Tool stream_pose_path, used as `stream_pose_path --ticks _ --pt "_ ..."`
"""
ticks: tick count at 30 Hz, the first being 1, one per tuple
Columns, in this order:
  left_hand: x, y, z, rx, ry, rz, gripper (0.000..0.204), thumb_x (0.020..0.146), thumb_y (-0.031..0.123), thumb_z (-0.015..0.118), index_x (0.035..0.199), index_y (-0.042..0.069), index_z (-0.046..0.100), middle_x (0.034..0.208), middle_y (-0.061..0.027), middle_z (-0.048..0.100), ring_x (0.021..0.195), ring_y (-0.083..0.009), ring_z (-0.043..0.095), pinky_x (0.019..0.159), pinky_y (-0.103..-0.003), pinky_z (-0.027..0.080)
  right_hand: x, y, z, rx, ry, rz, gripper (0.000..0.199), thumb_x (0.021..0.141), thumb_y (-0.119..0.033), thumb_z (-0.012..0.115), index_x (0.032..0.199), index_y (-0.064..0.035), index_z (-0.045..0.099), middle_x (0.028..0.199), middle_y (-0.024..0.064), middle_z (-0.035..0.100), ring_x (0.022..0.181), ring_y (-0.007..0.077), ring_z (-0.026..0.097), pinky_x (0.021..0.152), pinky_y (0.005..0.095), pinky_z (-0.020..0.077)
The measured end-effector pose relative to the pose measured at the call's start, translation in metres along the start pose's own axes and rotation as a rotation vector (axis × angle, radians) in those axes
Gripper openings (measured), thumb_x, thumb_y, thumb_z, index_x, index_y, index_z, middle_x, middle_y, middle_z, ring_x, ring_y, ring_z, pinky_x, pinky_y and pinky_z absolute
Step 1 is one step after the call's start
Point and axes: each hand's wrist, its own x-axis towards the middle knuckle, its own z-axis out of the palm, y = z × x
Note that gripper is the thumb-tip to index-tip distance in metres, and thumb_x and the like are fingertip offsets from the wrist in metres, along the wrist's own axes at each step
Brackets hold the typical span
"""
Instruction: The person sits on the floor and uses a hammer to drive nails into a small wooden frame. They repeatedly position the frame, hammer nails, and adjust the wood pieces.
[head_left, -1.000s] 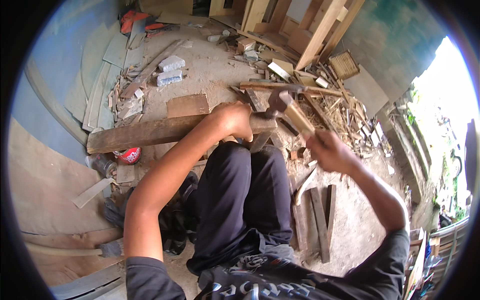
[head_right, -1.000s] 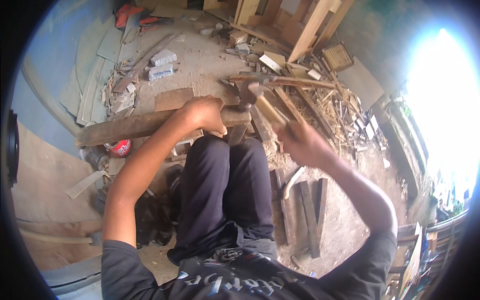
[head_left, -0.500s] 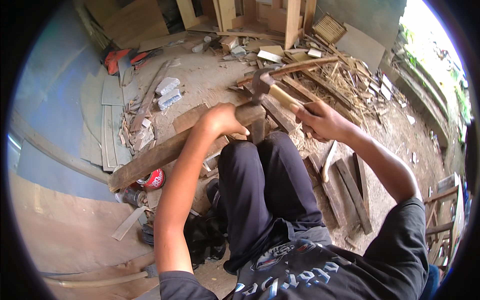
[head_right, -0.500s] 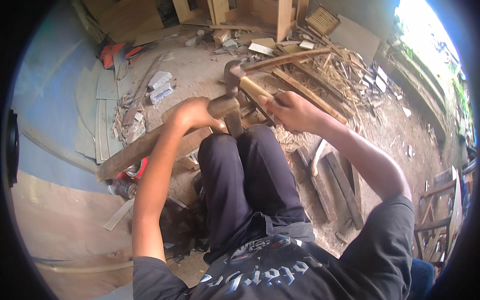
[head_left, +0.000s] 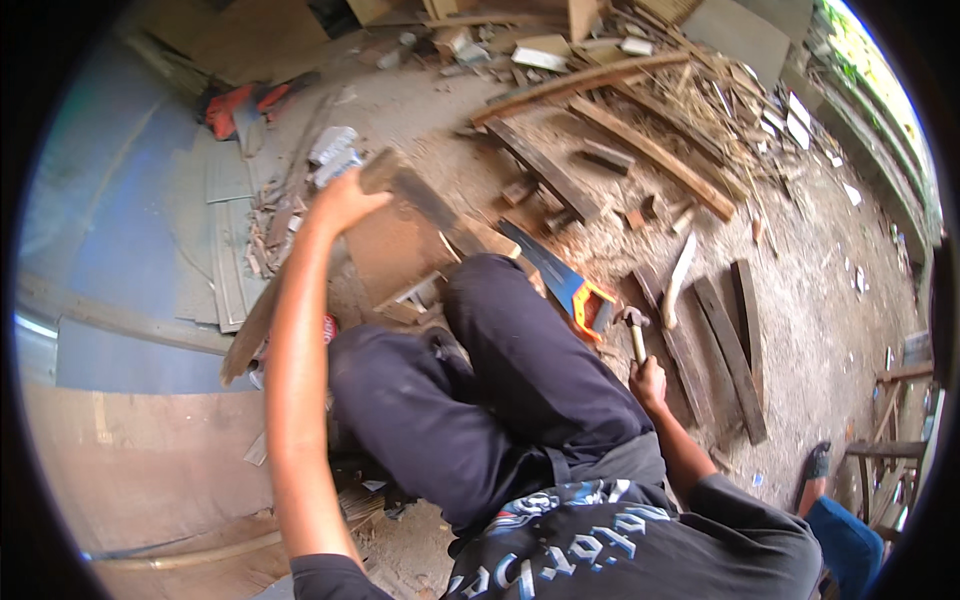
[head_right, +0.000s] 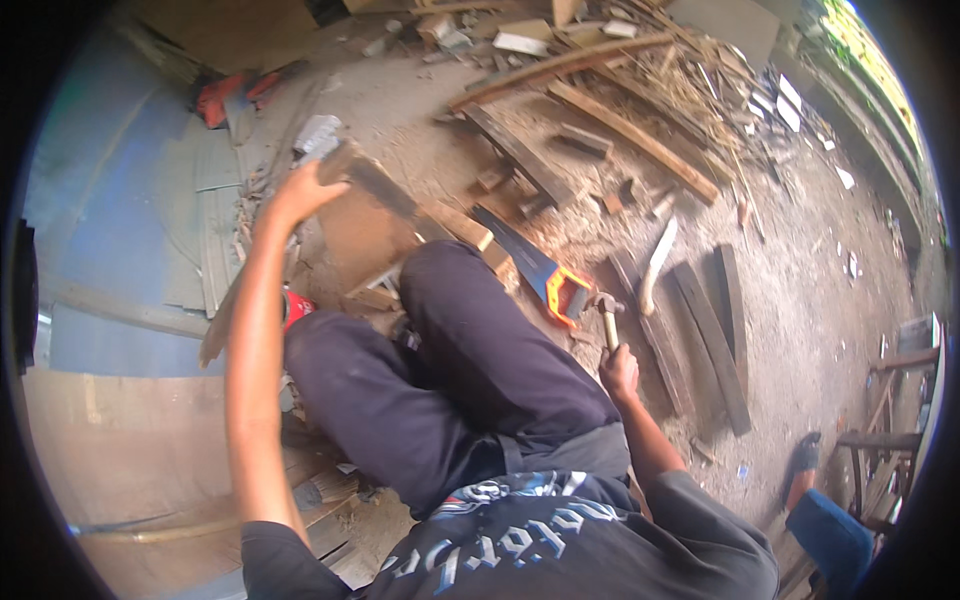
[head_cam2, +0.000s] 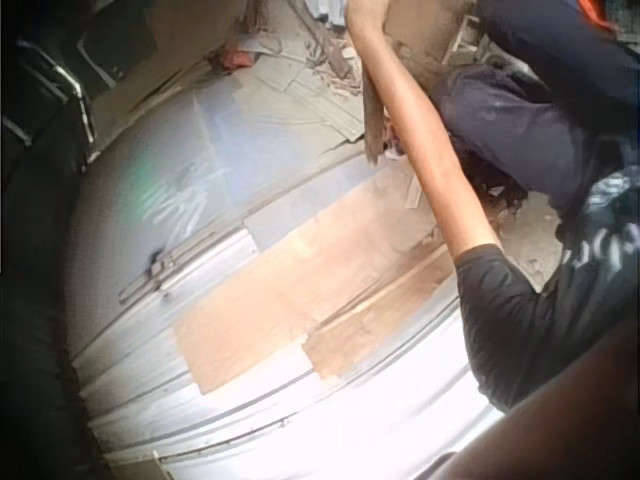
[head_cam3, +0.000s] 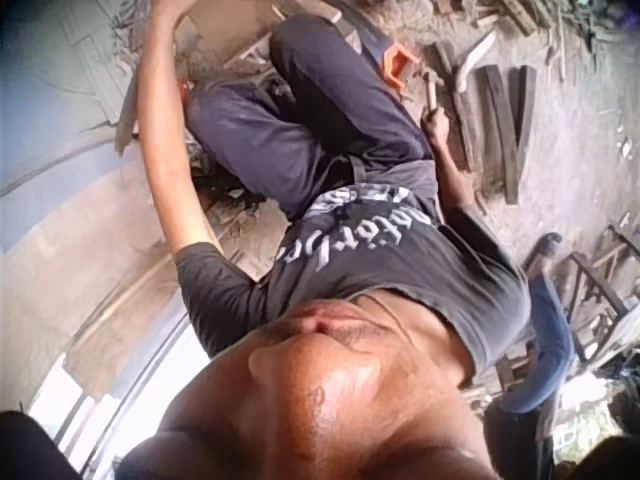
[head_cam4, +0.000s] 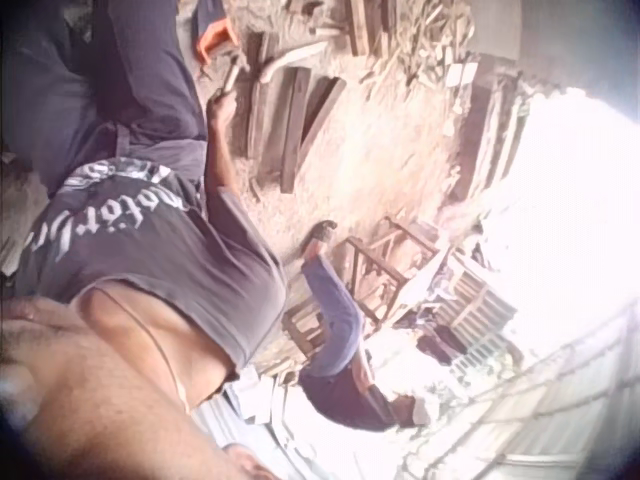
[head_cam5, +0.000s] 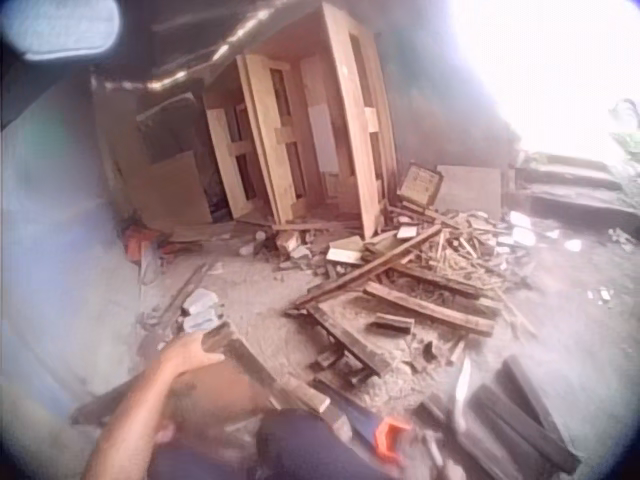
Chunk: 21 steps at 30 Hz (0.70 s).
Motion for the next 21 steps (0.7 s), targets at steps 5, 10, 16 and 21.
stream_pose_path --ticks 5,10,16,21 --pt "0.001 -0.023 0.017 0.016 0.039 -0.035 0.077 0.078 0.042 0.079 0.135 -0.006 0.060 0.122 -0.0285 0.071 0.116 -0.0387 0.069 0.100 -0.044 0.053 -0.029 0.062 0.035 -0.145 -0.066 0.024 0.032 0.097 -0.025 0.066 0.106 0.0033 0.054 0.098 0.0315 0.068 0.088 0.0526 0.068 0.078 0.0607 0.0535" --pt "-0.011 0.022 -0.001 0.009 0.039 -0.062 0.076 0.079 0.036 0.079 0.137 -0.008 0.058 0.120 -0.0275 0.072 0.116 -0.0373 0.069 0.099 -0.043 0.052 -0.026 0.069 0.050 -0.316 -0.122 0.029 0.039 0.092 -0.021 0.071 0.118 0.0001 0.052 0.122 0.0244 0.061 0.118 0.0428 0.061 0.090 0.0553 0.0486" --pt "-0.007 0.009 0.008 -0.027 0.110 -0.115 0.076 0.079 0.036 0.081 0.137 -0.006 0.057 0.120 -0.0280 0.071 0.115 -0.0379 0.069 0.098 -0.042 0.052 0.053 -0.015 0.056 -0.060 0.070 -0.248 0.065 0.089 -0.022 0.072 0.144 -0.0027 0.042 0.141 0.0248 0.049 0.131 0.0428 0.048 0.107 0.0516 0.0377" --pt "0.004 0.018 0.011 -0.048 0.110 -0.158 0.078 0.076 0.042 0.083 0.133 -0.004 0.057 0.118 -0.0305 0.071 0.114 -0.0412 0.069 0.097 -0.045 0.052 0.137 -0.085 0.071 0.170 0.220 -0.325 0.061 0.089 -0.017 0.072 0.140 0.0000 0.044 0.132 0.0278 0.052 0.124 0.0450 0.052 0.102 0.0517 0.0434"
